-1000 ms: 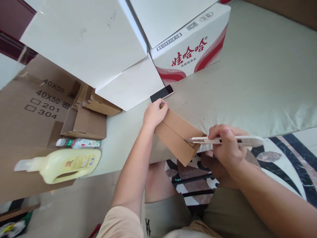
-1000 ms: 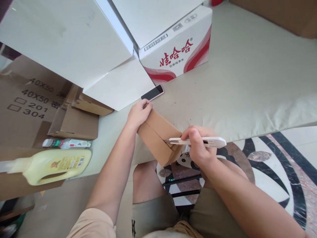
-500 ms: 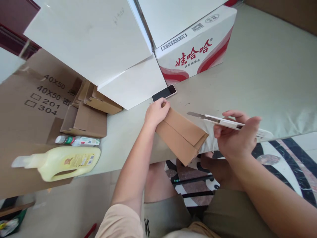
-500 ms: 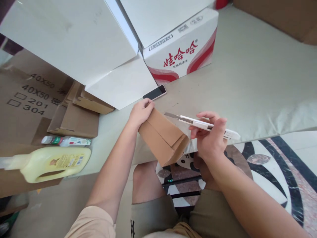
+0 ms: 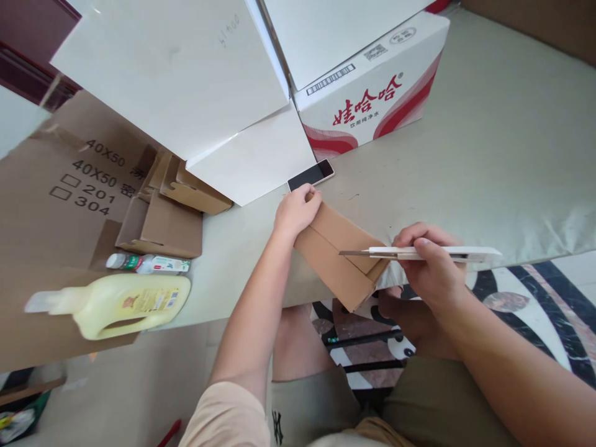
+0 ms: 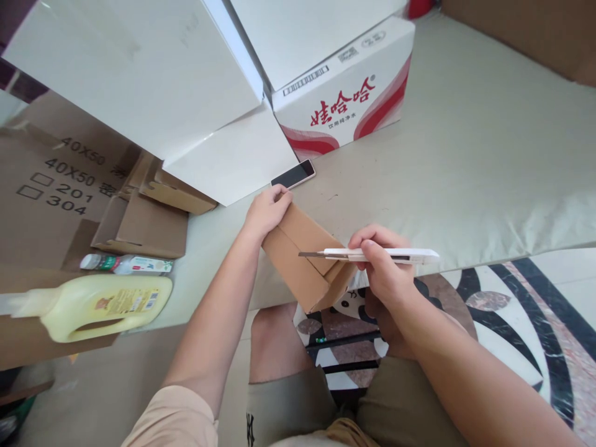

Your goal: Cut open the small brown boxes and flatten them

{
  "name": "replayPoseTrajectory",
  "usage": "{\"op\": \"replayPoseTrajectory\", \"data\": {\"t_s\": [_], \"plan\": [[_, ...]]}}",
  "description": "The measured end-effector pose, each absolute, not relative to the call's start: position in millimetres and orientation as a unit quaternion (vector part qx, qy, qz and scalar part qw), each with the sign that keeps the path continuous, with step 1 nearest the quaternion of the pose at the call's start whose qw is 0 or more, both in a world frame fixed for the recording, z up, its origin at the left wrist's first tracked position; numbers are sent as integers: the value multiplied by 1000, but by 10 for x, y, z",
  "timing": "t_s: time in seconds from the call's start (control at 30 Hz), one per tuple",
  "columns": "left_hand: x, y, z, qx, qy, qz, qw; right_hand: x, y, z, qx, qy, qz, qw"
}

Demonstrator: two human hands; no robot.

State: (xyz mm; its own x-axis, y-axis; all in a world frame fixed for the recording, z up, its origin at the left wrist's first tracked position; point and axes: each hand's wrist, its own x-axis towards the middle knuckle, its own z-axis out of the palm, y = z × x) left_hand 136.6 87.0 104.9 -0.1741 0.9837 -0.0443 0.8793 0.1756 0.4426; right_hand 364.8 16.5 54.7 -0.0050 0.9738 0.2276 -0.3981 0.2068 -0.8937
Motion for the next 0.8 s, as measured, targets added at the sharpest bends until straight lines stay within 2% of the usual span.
{"op": "replayPoseTrajectory", "data": {"t_s": [0.27, 0.43, 0.8], "plan": [[1343, 882, 1035, 624, 747, 162, 164, 3659, 173, 448, -340, -392, 542, 661], [1352, 881, 1045, 618, 750, 162, 172, 3646, 182, 481, -355, -347, 574, 651], [1349, 876, 1041, 618, 749, 169, 171, 3616, 120, 548, -332, -345, 571, 666]]}}
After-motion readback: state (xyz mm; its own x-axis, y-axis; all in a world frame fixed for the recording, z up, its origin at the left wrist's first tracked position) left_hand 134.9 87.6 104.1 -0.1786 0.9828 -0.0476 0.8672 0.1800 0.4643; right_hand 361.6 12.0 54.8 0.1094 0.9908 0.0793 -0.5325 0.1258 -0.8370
